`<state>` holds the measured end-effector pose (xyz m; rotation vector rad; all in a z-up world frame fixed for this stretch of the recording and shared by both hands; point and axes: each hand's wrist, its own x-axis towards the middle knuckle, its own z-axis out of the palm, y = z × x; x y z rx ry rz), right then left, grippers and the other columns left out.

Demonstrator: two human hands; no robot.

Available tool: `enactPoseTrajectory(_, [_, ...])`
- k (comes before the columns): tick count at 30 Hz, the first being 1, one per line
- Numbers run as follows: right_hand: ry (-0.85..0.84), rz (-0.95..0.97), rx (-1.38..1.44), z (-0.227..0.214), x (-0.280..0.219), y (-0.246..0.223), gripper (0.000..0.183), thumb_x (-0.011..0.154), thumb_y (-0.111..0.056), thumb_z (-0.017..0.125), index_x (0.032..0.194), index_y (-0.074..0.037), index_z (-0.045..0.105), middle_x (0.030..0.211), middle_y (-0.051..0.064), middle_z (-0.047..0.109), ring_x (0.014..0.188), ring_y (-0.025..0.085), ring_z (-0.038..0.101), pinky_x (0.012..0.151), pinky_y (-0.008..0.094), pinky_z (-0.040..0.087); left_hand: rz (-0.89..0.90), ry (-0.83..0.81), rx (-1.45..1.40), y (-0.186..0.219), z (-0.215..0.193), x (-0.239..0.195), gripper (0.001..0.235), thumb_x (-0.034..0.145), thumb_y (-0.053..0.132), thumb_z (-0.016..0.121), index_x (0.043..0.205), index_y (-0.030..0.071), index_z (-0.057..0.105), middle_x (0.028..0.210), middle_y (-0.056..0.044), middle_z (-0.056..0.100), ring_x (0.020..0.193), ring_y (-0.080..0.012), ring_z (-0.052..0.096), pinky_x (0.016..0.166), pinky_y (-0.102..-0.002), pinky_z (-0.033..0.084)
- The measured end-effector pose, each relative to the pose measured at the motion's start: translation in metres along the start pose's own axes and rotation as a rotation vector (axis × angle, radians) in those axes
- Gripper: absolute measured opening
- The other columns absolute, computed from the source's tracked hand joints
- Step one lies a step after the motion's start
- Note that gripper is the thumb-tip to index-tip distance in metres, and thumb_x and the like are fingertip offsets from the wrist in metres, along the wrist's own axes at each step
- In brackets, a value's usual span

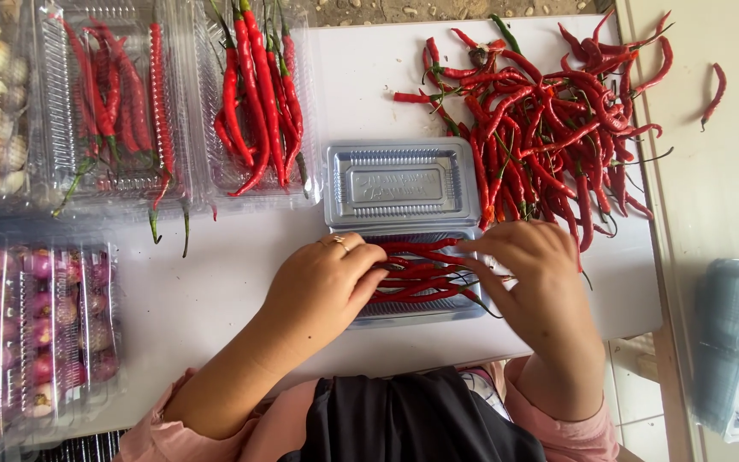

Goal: The person picks up red chilies from a pile on the table and places them into plastic containers.

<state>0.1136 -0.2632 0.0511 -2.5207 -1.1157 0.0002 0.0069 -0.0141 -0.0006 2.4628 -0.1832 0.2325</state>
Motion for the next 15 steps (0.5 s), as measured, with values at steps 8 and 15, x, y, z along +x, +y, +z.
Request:
enactPoseTrajectory(8, [0.09, 0.273, 0.045, 0.028, -0.002, 0.029, 0.03, 0.1, -0.026, 0.071, 0.128, -0.016, 0.072, 0.099, 0.002, 0.074, 0.089, 0.023, 0.069, 0.099, 0.044, 0.045, -0.228, 0.115, 0.161, -0.007, -0.007, -0.02, 0.047, 0.097, 0.033, 0.067, 0.136, 0.009, 0.06, 0.096, -0.011, 0.067, 0.086, -0.0316, 0.071, 0.069, -0.042, 0.058])
enactPoseTrajectory(15, [0.052, 0.233, 0.184, 0.033, -0.004, 0.034, 0.043, 0.087, -0.021, 0.079, 0.13, -0.018, 0.072, 0.089, 0.0, 0.077, 0.076, 0.021, 0.069, 0.097, 0.045, 0.046, -0.466, -0.069, 0.051, -0.016, -0.005, -0.03, 0.059, 0.102, 0.037, 0.057, 0.147, 0.0, 0.05, 0.111, -0.022, 0.068, 0.099, -0.039, 0.071, 0.078, -0.048, 0.06])
